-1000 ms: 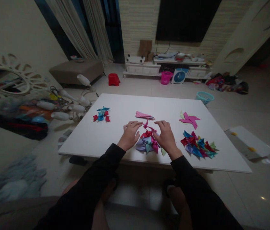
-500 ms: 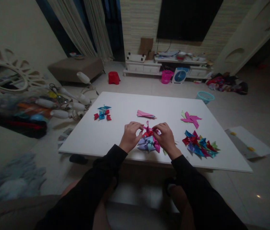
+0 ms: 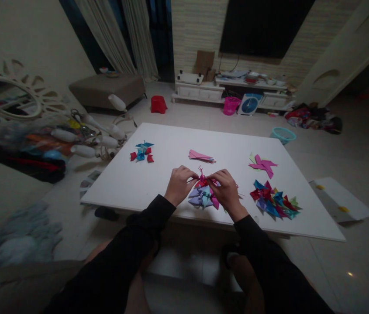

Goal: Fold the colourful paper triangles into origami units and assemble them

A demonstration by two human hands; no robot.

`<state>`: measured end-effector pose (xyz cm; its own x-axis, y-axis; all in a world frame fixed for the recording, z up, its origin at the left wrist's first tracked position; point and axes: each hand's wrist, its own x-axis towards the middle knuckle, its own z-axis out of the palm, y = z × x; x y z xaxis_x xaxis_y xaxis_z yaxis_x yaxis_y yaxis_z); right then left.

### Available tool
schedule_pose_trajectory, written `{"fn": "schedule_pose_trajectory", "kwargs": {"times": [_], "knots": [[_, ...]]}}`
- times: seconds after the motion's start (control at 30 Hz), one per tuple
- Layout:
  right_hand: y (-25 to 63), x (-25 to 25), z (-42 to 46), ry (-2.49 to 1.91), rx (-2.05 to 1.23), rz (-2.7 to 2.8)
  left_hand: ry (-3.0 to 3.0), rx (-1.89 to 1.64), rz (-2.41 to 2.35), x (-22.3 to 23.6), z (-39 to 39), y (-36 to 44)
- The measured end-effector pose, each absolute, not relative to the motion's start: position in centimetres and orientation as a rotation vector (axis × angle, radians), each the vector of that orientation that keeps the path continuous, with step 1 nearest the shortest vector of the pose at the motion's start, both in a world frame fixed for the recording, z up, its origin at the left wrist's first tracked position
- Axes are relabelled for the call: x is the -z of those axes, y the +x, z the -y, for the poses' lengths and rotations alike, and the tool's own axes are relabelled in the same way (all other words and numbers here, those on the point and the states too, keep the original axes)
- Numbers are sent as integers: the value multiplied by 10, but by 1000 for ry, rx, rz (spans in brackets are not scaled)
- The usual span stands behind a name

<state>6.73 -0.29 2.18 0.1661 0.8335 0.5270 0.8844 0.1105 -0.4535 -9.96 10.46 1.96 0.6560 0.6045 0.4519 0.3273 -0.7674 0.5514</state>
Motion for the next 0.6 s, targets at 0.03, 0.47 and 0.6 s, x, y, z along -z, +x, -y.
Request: {"fn": "schedule_pose_trajectory", "kwargs": {"times": [0.03,0.47,0.6], "knots": [[67,-22,3,-1709,95,1643,2449,-879,-732,-20,-104,-100],[66,-19,3,-1638,186,1604,2534,-952,-684,-23,-104,-100],[66,-17,2,-1607,196,1637,2529,-973,-706,-21,-104,-100]]}}
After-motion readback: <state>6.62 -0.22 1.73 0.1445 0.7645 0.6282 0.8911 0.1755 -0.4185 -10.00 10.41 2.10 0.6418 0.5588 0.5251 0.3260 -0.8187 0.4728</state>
